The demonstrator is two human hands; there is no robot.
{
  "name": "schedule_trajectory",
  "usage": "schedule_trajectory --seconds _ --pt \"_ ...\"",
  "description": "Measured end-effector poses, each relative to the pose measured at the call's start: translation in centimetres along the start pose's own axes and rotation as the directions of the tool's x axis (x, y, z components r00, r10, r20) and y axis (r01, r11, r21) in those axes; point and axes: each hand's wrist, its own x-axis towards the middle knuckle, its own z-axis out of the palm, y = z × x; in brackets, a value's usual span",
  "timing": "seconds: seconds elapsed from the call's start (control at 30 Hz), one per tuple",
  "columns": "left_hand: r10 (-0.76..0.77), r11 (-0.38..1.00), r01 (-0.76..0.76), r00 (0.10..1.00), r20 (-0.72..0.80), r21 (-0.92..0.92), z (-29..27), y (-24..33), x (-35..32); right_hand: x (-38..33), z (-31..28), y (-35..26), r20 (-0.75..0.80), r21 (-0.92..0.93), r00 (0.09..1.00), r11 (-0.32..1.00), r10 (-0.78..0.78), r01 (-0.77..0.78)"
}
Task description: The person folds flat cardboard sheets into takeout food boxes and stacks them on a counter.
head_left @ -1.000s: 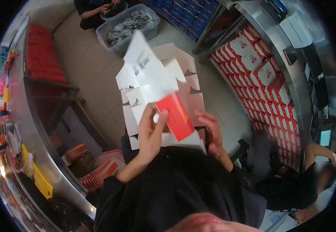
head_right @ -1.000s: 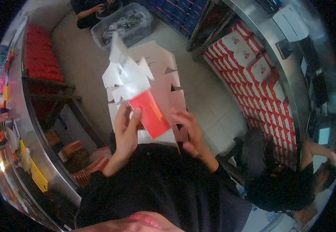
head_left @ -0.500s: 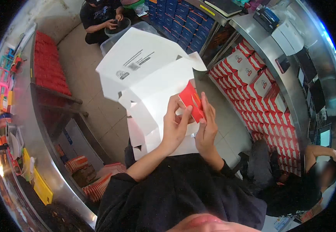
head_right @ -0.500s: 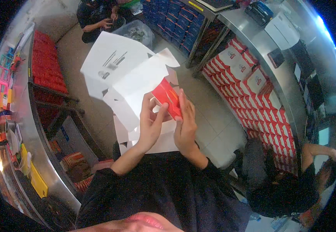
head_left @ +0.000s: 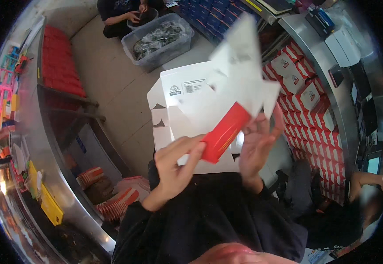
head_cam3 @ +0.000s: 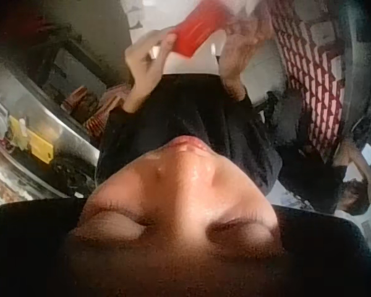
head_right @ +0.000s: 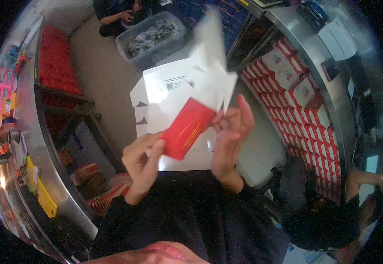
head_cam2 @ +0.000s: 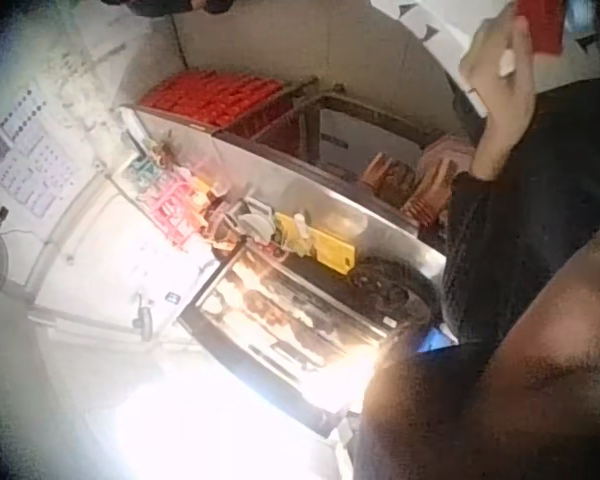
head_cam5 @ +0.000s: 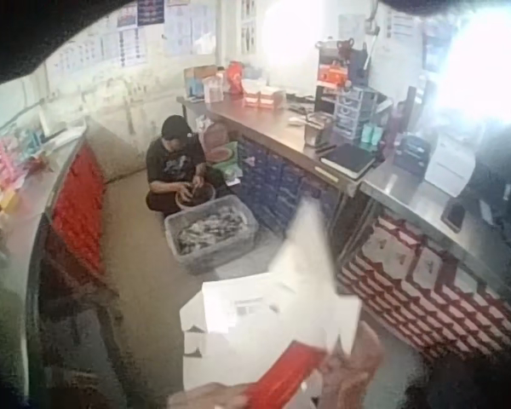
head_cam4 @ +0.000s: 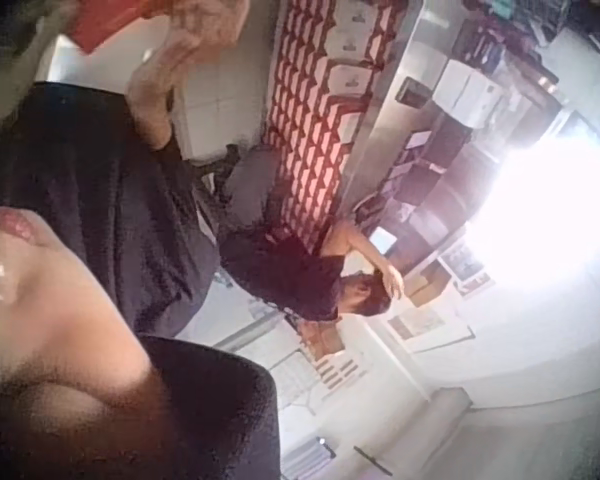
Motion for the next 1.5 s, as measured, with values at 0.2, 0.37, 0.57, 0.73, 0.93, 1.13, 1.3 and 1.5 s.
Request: schedule_trajectory --seconds 0.2,0.37,0.57,0.73,0.93,1.13,1.3,1.5 --pt "-0.19 0.978 0.205 0.943 -0.272 0.027 -0.7 -1.3 -0.8 4.2 0.8 -1.4 0.27 -0.493 0.944 0.87 0.188 -0.032" --pt "-0.193 0.974 0.143 0.932 -0.308 -0.178 0.3 -2.1 -1.0 4.1 1.4 -1.0 0.509 -0.595 0.84 0.782 0.189 0.185" --pt "0.12 0.99 -0.127 0.988 -0.098 -0.065 -1.6 -1.6 -1.1 4.5 0.0 -3.8 0.753 -0.52 0.58 0.821 0.31 0.236" --pt "0.257 0.964 -0.235 0.943 -0.212 0.122 -2.0 -1.4 -0.4 4.6 -2.0 -3.4 0.666 -0.535 0.732 0.775 0.143 0.336" --pt "-0.158 0.864 0.038 0.967 -0.199 -0.501 -0.9 -3.1 1.7 6.0 -7.0 0.6 0.454 -0.168 0.845 0.959 0.281 -0.229" --pt "0.026 0.93 0.18 0.839 0.544 -0.321 -2.4 -5.0 2.1 5.6 -6.6 5.2 0.509 -0.446 0.86 0.852 -0.012 0.276" --pt "-0.057 0.924 -0.108 0.909 0.414 0.366 -2.5 -5.7 1.7 3.0 -1.8 5.0 0.271 -0.574 0.962 0.8 -0.015 0.174" --pt "0.035 0.578 -0.39 0.889 0.456 0.717 -1.5 -6.6 1.0 1.1 1.0 0.1 0.737 -0.519 0.673 0.585 -0.064 0.623"
